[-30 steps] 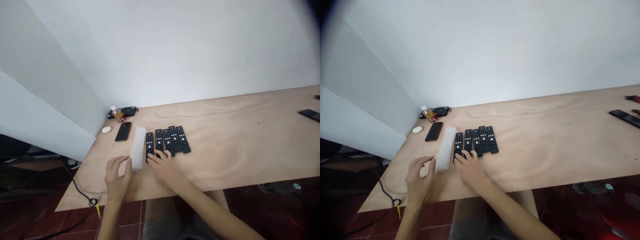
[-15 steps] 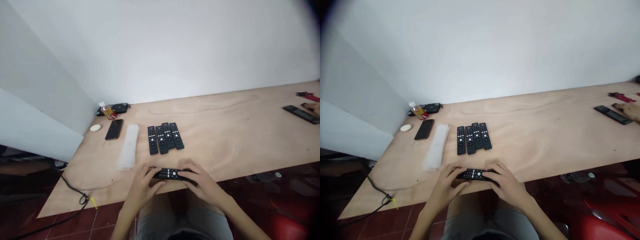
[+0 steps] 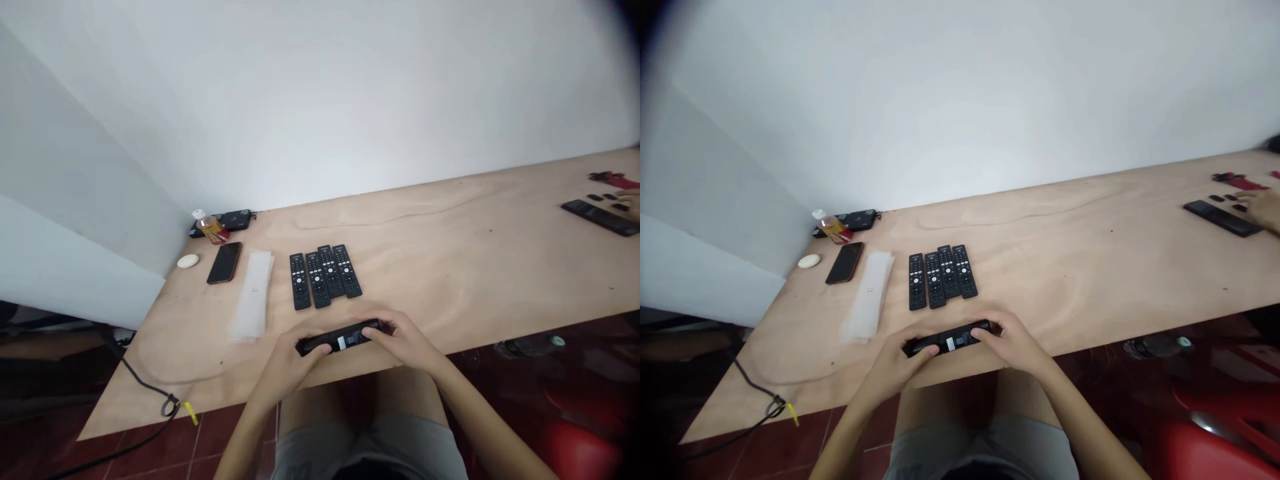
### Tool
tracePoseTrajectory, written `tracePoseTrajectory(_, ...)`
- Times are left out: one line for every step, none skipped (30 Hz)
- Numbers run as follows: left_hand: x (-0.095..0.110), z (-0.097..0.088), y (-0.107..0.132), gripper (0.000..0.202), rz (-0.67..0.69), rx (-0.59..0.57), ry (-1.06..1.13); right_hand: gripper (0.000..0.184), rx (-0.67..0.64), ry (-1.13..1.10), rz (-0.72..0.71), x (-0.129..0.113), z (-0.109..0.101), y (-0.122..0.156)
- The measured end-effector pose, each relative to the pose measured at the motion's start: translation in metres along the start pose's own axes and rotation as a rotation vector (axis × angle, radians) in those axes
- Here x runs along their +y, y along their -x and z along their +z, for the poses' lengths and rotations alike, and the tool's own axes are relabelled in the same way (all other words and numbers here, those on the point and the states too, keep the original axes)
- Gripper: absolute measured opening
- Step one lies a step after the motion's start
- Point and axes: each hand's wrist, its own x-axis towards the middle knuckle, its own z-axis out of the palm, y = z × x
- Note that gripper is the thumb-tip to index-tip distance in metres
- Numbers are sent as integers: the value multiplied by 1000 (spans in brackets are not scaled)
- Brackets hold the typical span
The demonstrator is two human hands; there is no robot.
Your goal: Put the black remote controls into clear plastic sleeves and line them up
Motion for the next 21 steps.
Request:
tracePoseTrajectory(-3,3,0,22,32,58,-27,22,14,12,-28,0,1,0)
tracePoseTrajectory(-6,6,1,25,73,107,-69,22,23,25,-57,0,2,0)
tracePoseTrajectory(-8,9,2,26,114,142,-122,21,28,39,-81,0,3,0)
tracePoseTrajectory(-11,10,3,27,150,158,-176,21,34,49,-98,0,3,0)
tracePoseTrajectory(-13,11,4,29,177,160,-224,20,39,58,-107,0,4,0)
tracePoseTrajectory(-15,11,5,33,195,149,-259,20,39,65,-110,0,3,0)
tracePoseTrajectory(-17,11,6,40,204,125,-282,20,38,72,-112,0,3,0)
tracePoseTrajectory(-18,9,7,46,211,96,-292,20,34,78,-111,0,2,0)
tracePoseTrajectory(-20,8,8,49,218,76,-291,21,24,85,-108,0,1,0)
tracePoseTrajectory(-22,5,9,49,224,65,-283,23,8,94,-103,1,0,1)
tracePoseTrajectory(-23,3,10,47,226,61,-271,27,-10,103,-98,1,-1,2)
tracePoseTrajectory(-24,0,11,45,222,65,-257,31,-27,111,-92,1,-2,2)
tracePoseTrajectory(-26,-4,13,44,213,72,-245,34,-39,117,-84,1,-2,3)
tracePoseTrajectory(-26,-7,15,44,200,83,-238,36,-47,120,-77,1,-3,4)
tracePoseTrajectory(-27,-11,17,45,182,94,-238,36,-49,120,-70,1,-3,4)
tracePoseTrajectory(-27,-14,19,45,168,106,-245,35,-48,120,-62,1,-3,4)
tracePoseTrajectory(-28,-17,21,45,160,117,-255,35,-48,121,-57,0,-3,5)
tracePoseTrajectory(-28,-19,22,46,158,126,-265,36,-47,122,-55,0,-3,4)
tracePoseTrajectory(-27,-20,23,46,161,131,-273,36,-46,123,-53,-1,-3,4)
tracePoseTrajectory(-27,-21,23,46,165,133,-276,36,-44,124,-52,-2,-3,4)
tracePoseTrajectory(-27,-21,24,46,168,132,-277,36,-45,125,-50,-2,-3,4)
